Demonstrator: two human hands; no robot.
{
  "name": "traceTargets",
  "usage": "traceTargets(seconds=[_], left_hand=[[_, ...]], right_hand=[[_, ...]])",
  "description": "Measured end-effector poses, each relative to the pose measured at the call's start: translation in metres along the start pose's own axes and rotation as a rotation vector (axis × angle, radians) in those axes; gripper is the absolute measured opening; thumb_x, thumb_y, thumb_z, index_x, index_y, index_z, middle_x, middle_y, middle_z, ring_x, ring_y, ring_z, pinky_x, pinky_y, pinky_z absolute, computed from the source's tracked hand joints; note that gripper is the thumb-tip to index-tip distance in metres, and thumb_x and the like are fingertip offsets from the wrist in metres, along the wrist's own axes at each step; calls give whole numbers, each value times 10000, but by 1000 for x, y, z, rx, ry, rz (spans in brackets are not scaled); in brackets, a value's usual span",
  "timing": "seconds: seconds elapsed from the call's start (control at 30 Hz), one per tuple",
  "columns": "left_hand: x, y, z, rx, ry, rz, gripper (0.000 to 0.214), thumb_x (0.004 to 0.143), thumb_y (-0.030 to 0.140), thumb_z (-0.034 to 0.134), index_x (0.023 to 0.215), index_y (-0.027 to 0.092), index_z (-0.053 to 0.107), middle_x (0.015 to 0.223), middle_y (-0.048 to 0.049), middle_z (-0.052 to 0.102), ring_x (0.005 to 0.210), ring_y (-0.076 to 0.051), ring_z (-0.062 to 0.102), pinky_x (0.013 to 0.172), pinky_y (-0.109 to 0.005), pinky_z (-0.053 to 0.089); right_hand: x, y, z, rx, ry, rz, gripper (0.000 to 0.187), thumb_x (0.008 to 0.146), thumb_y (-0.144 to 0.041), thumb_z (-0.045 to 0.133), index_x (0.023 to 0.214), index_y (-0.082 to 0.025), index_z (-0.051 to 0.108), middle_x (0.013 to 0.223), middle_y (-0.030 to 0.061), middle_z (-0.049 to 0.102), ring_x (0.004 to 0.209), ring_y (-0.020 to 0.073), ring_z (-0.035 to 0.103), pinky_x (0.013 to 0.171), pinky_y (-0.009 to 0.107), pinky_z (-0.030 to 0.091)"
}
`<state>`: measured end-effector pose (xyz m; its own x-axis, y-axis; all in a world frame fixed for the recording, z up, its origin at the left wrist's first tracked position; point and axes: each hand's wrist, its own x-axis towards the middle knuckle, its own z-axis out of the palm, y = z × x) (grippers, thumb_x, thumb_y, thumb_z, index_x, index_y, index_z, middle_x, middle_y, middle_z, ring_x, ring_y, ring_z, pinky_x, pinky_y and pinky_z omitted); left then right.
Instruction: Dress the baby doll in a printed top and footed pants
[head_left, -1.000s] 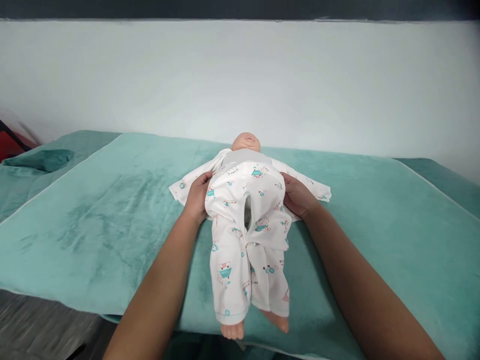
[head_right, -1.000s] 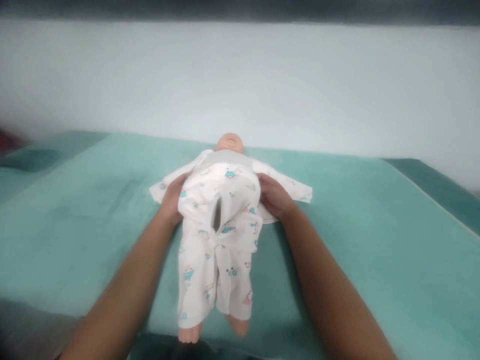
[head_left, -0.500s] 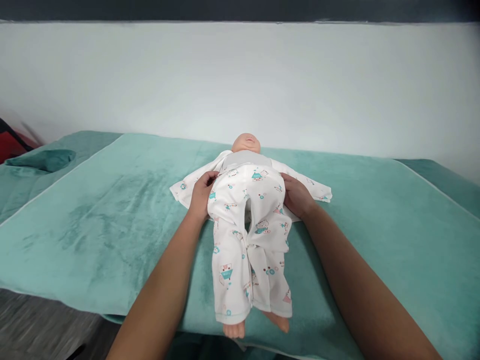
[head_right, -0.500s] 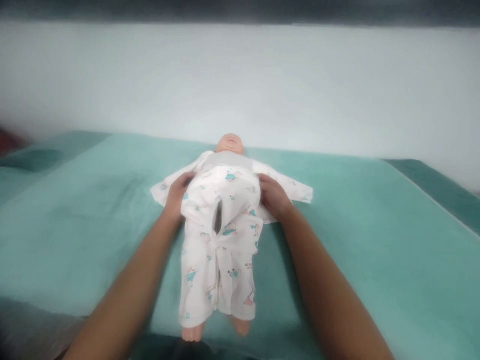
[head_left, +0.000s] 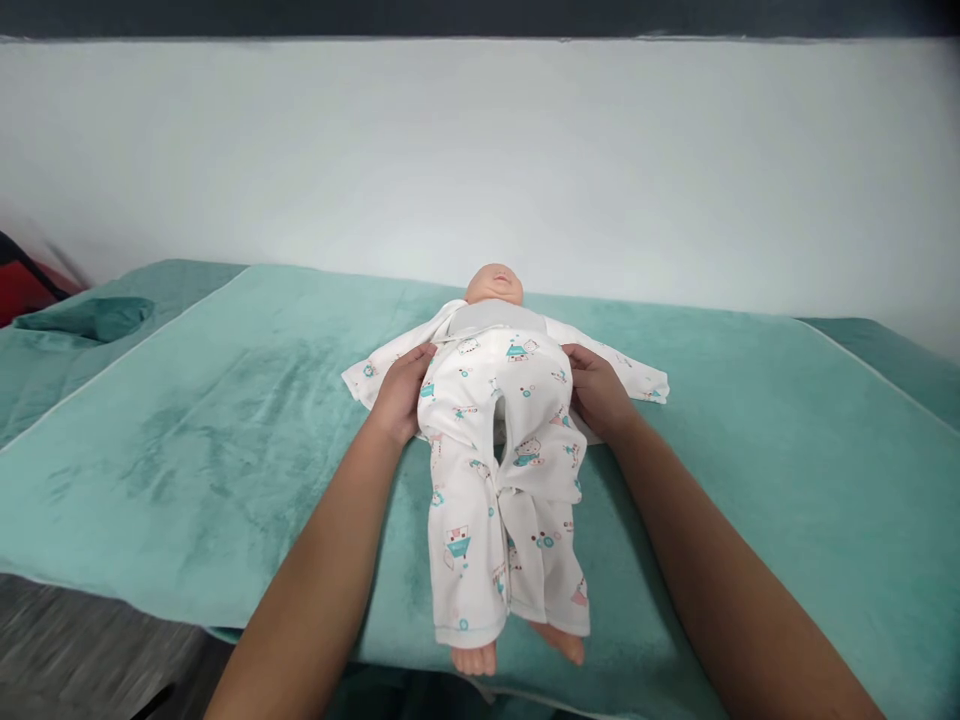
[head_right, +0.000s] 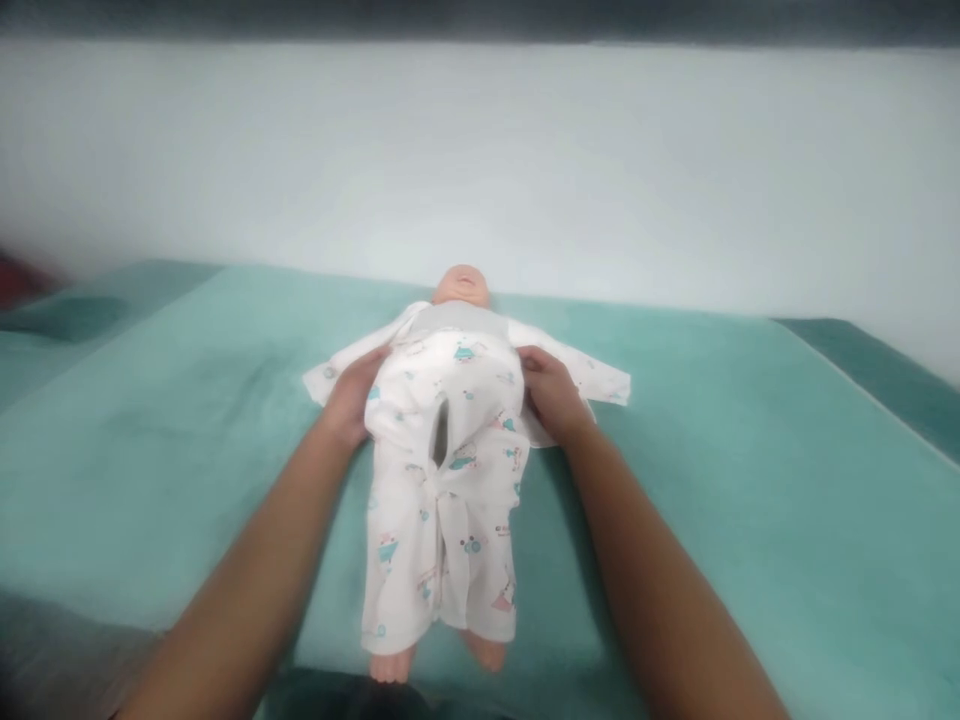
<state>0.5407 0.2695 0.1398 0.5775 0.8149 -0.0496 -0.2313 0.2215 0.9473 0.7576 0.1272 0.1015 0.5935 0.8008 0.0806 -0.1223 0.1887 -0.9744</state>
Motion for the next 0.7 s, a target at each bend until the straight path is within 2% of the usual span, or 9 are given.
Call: traceTargets(seconds=[0.07, 0.13, 0.2, 0.3, 0.4, 0.47, 0.57, 0.7], left_hand=[[2, -2, -1, 5, -22, 18, 208, 709, 315, 746, 829, 153, 694, 761, -27, 678, 727, -183, 606, 724, -304, 500], [5, -4, -1, 118, 26, 96, 176, 725, 305, 739, 825, 167, 698, 786, -17, 675, 764, -174, 607, 757, -292, 496], [7, -5, -2, 270, 74, 206, 188, 752, 304, 731, 901, 191, 718, 884, -16, 700, 860, -177, 623, 829, -285, 490], [11, -5, -2, 428, 41, 342, 250, 800, 330, 708, 1025, 224, 727, 1093, -33, 708, 1025, -196, 627, 928, -294, 472], [15, -3, 0, 532, 0, 406, 196, 838, 342, 668, 978, 219, 729, 1120, -35, 707, 1053, -205, 623, 943, -296, 462], [19, -1, 2, 603, 13, 404, 181, 878, 353, 611, 920, 209, 713, 1021, -27, 719, 999, -205, 625, 905, -296, 460], [29, 4, 5, 710, 51, 379, 232, 931, 362, 523, 843, 200, 663, 885, -16, 703, 904, -201, 615, 835, -299, 446], [43, 10, 6, 830, 91, 368, 262, 958, 349, 475, 783, 201, 602, 869, -20, 692, 869, -201, 603, 814, -310, 424]], right_hand=[[0, -1, 2, 15, 6, 18, 211, 617, -182, 691, 821, -228, 658, 795, -17, 703, 772, 193, 644, 700, 325, 505], [-2, -2, 4, -70, 28, -6, 173, 658, -217, 670, 828, -229, 642, 807, -16, 691, 783, 193, 628, 710, 324, 500], [-5, -3, 6, -236, 57, -101, 142, 728, -254, 636, 868, -234, 640, 872, -8, 689, 836, 195, 612, 751, 326, 496], [-8, -5, 8, -444, 102, -292, 177, 820, -277, 588, 983, -247, 651, 1022, 18, 679, 964, 205, 597, 868, 349, 487], [-5, -5, 8, -524, 117, -423, 206, 879, -287, 562, 1052, -260, 670, 1134, 42, 658, 1086, 214, 591, 982, 385, 457], [0, -6, 8, -519, 93, -465, 167, 887, -296, 573, 1010, -263, 681, 1193, 48, 648, 1149, 218, 586, 1040, 403, 433], [10, -12, 10, -468, 6, -447, 80, 861, -313, 623, 904, -256, 659, 1268, 54, 643, 1222, 234, 572, 1092, 432, 405], [19, -32, 19, -504, -148, -373, 70, 837, -314, 661, 848, -247, 643, 1345, 51, 632, 1272, 255, 556, 1114, 460, 377]])
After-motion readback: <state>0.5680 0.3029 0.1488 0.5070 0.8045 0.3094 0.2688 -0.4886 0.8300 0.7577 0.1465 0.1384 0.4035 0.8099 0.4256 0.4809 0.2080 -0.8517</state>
